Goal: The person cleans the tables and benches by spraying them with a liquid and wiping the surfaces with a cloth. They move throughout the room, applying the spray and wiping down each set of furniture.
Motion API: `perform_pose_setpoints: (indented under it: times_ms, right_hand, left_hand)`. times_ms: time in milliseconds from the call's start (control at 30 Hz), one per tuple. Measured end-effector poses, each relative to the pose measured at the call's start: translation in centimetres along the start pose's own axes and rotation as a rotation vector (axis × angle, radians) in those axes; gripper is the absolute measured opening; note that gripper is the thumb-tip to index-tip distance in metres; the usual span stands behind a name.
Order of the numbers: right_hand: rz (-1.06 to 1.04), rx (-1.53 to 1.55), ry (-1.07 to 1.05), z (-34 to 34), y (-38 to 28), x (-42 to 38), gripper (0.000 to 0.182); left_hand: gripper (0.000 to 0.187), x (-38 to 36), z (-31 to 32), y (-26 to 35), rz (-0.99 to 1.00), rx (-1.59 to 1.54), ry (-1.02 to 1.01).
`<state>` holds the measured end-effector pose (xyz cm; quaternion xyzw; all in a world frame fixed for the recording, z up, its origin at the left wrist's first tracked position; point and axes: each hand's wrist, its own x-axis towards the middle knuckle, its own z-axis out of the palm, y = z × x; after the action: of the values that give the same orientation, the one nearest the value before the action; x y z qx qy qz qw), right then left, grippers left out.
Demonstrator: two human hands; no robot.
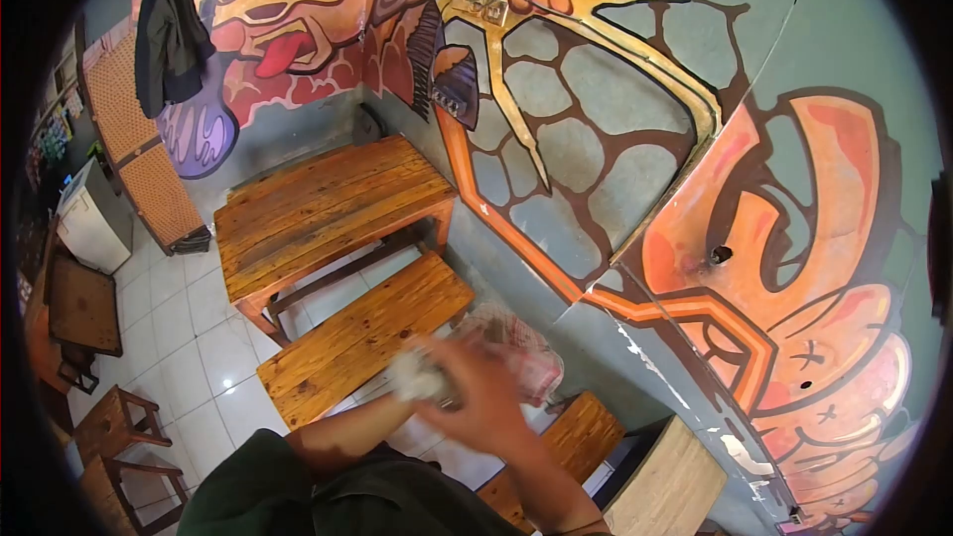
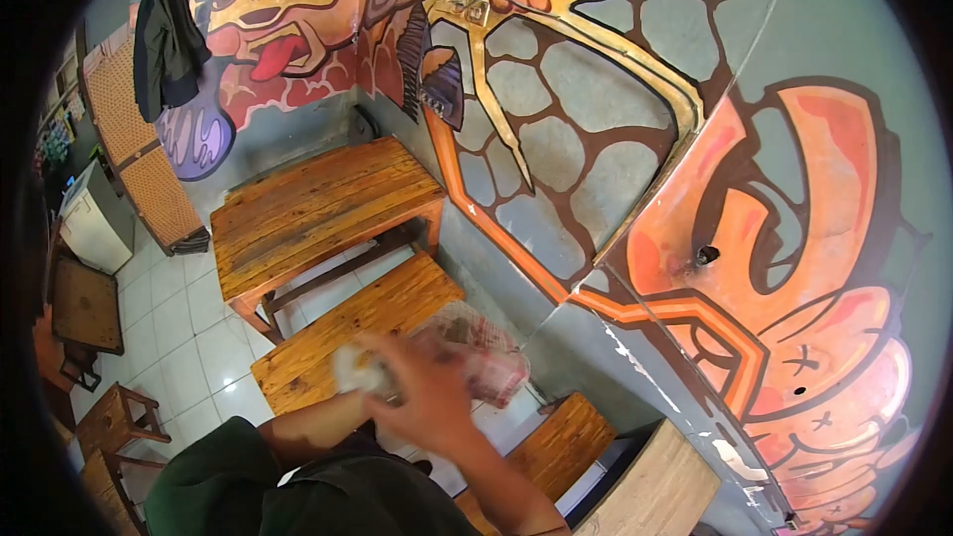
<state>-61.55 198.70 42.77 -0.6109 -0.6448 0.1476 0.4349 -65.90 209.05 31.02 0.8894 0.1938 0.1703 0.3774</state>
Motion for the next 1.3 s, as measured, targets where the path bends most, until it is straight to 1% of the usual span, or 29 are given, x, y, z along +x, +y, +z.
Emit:
perform_pose_setpoints:
  times_ms: [67, 100, 167, 200, 233, 300, 333, 400, 433, 467, 500, 533, 600, 633, 700, 733, 767, 833, 867, 900, 933, 967, 1033, 1100, 1133, 1200, 1233, 1300]
  right_hand:
    - [0.030, 0.014, -0.293, 2.5, -0.9, -0.7, 0.062]
    - [0.029, 0.027, -0.291, 3.6, -0.9, -1.3, 0.062]
    - [0.061, 0.123, -0.391, 5.3, -0.6, -2.2, 0.070]
    - [0.095, 0.144, -0.475, 5.2, -0.7, -2.3, 0.073]
    - [0.095, 0.153, -0.481, 4.9, -0.5, -2.3, 0.073]
    - [-0.029, 0.346, -0.362, 3.8, 0.2, -2.5, 0.074]
    - [0.007, 0.450, -0.361, 2.7, 0.4, -2.2, 0.071]
    - [-0.018, 0.611, -0.319, 2.1, 3.8, -2.2, 0.067]
    - [0.310, 0.951, -0.292, 1.5, 4.1, -2.8, 0.066]
    - [0.306, 0.909, -0.113, 1.8, 5.3, -2.7, 0.066]
    - [0.297, 0.863, 0.064, 2.3, 5.7, -2.0, 0.066]
    - [0.296, 0.861, 0.052, 2.9, 5.8, -1.3, 0.066]
    - [0.111, 0.369, 0.123, 4.1, 5.3, 0.6, 0.065]
    - [0.107, 0.369, 0.118, 5.1, 5.2, 1.3, 0.065]
    - [0.168, 0.339, -0.073, 7.6, 5.8, 2.5, 0.058]
    - [0.178, 0.444, -0.082, 8.6, 5.7, 3.1, 0.055]
    - [0.176, 0.445, -0.082, 9.1, 5.1, 3.7, 0.055]
    - [0.541, 0.762, -0.102, 9.3, 2.9, 5.7, 0.052]
    - [0.487, 0.732, -0.060, 9.7, 1.9, 7.1, 0.050]
    - [0.485, 0.735, -0.062, 10.1, 0.7, 9.1, 0.050]
    - [0.248, 0.614, -0.080, 11.1, -2.1, 12.5, 0.051]
    - [0.017, 0.480, -0.093, 11.1, -3.9, 14.5, 0.053]
    - [-0.103, 0.262, -0.271, 14.3, -6.8, 16.6, 0.059]
    - [-0.292, 0.290, -0.391, 19.0, -9.7, 16.9, 0.060]
    - [-0.277, 0.280, -0.375, 20.4, -10.6, 16.7, 0.060]
    - [-0.165, 0.305, -0.598, 22.6, -11.8, 16.0, 0.061]
    - [-0.158, 0.302, -0.598, 23.0, -11.4, 15.8, 0.061]
    - [-0.123, 0.418, -0.490, 22.6, -9.2, 15.1, 0.059]
  left_hand:
    - [0.039, -0.2, -0.8, 0.0, -0.002, -0.070, 0.003]
    - [0.039, -0.1, -1.2, 0.0, -0.003, -0.108, 0.004]
    - [0.039, 0.2, -2.3, -0.1, -0.012, -0.191, 0.005]
    - [0.038, 0.4, -2.9, -0.1, -0.018, -0.235, 0.007]
    - [0.038, 0.6, -3.5, -0.2, -0.023, -0.281, 0.013]
    - [0.038, 0.9, -4.8, -0.5, -0.031, -0.373, 0.034]
    - [0.038, 1.0, -5.4, -0.7, -0.032, -0.419, 0.048]
    - [0.038, 0.7, -6.4, -1.1, -0.027, -0.511, 0.082]
    - [0.038, -0.7, -7.3, -1.1, -0.024, -0.559, 0.098]
    - [0.037, 2.6, -7.6, -0.5, -0.019, -0.607, 0.115]
    - [0.037, 2.9, -8.2, -0.5, -0.013, -0.656, 0.135]
    - [0.037, 1.3, -8.5, -1.1, -0.006, -0.704, 0.154]
    - [0.037, 1.7, -10.6, -1.8, 0.011, -0.798, 0.187]
    - [0.037, 0.0, -11.4, -2.9, 0.020, -0.843, 0.202]
    - [0.037, -5.2, -12.8, -5.7, 0.035, -0.932, 0.225]
    - [0.037, -5.8, -13.3, -6.0, 0.043, -0.976, 0.234]
    - [0.037, -6.3, -13.5, -6.1, 0.053, -1.020, 0.242]
    - [0.037, -7.1, -15.5, -7.0, 0.062, -1.064, 0.249]
    - [0.040, -7.2, -16.3, -7.1, 0.057, -1.008, 0.280]
    - [0.044, -7.3, -17.0, -7.2, 0.050, -0.950, 0.310]
    - [0.048, -8.4, -18.8, -8.5, 0.038, -0.893, 0.328]
    - [0.048, -8.9, -19.5, -9.3, 0.036, -0.894, 0.316]
    - [0.048, -11.6, -19.7, -11.1, 0.035, -0.847, 0.280]
    - [0.049, -12.9, -20.9, -13.1, 0.044, -0.804, 0.234]
    - [0.049, -13.3, -21.6, -14.1, 0.052, -0.784, 0.214]
    - [0.050, -13.8, -22.8, -15.8, 0.060, -0.744, 0.190]
    - [0.050, -14.0, -23.4, -16.6, 0.061, -0.722, 0.189]
    - [0.051, -14.5, -24.5, -18.0, 0.058, -0.674, 0.198]
